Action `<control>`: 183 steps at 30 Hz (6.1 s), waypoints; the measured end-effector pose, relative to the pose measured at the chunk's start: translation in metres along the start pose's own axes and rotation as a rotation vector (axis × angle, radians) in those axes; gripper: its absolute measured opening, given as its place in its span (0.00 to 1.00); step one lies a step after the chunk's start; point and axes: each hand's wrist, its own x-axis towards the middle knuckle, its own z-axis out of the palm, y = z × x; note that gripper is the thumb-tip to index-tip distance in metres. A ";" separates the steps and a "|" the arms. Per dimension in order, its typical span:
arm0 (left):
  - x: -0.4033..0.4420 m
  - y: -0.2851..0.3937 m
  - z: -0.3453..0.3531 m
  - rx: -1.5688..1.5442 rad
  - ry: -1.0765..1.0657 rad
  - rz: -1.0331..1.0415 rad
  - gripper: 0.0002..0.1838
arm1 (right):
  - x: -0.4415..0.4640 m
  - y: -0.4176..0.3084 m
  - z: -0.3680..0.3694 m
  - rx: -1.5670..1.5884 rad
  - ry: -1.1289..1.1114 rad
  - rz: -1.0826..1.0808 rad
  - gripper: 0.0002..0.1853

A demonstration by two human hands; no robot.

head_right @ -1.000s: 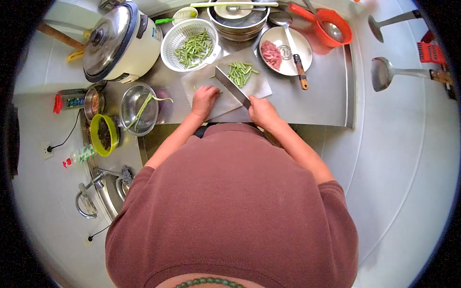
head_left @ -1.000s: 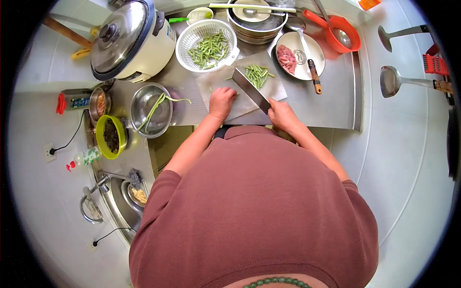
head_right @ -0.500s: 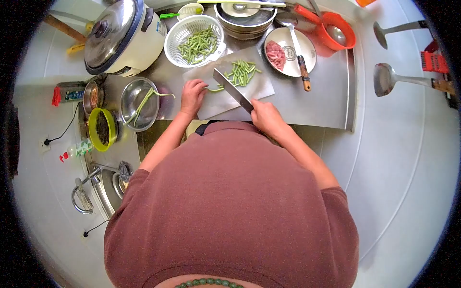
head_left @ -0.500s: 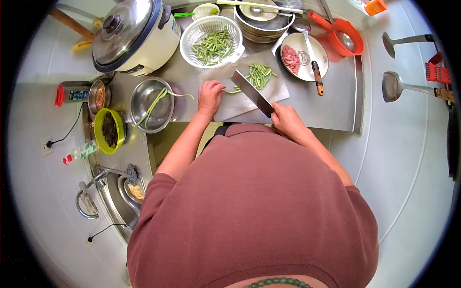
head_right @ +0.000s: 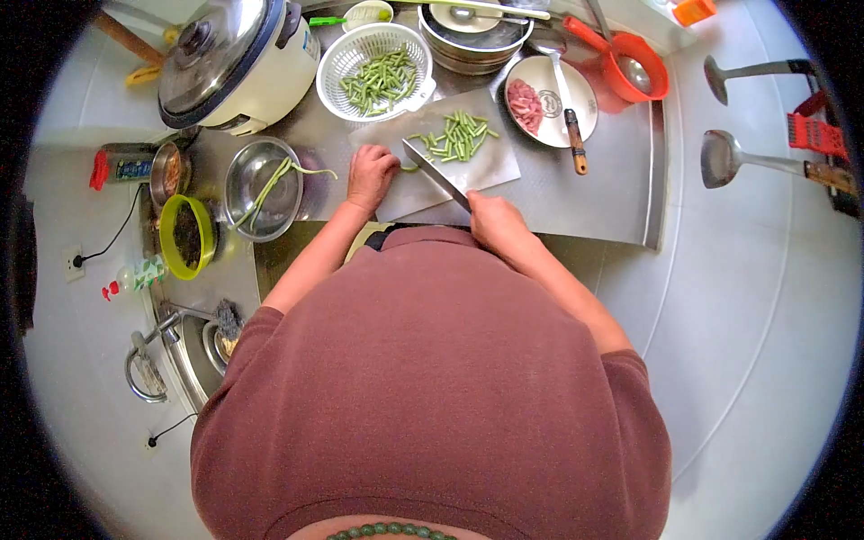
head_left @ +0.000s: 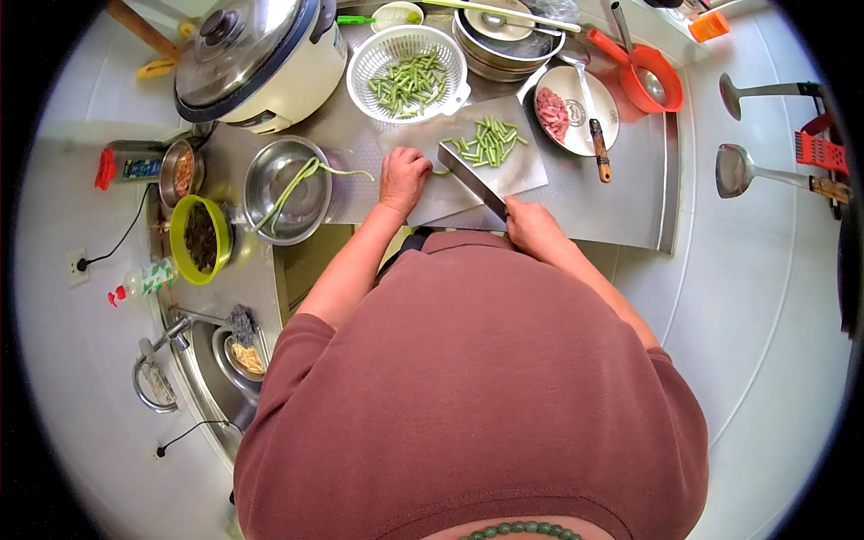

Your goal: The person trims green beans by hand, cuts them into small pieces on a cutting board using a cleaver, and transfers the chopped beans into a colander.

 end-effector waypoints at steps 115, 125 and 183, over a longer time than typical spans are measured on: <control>-0.030 0.012 -0.006 -0.058 -0.027 -0.199 0.04 | -0.001 -0.008 0.010 -0.030 -0.028 -0.092 0.09; -0.029 0.007 -0.003 -0.057 -0.036 -0.157 0.02 | 0.001 -0.022 0.003 -0.103 -0.055 -0.055 0.08; -0.010 0.016 0.005 -0.343 -0.078 -0.305 0.29 | 0.011 0.050 -0.011 -0.215 0.442 0.149 0.20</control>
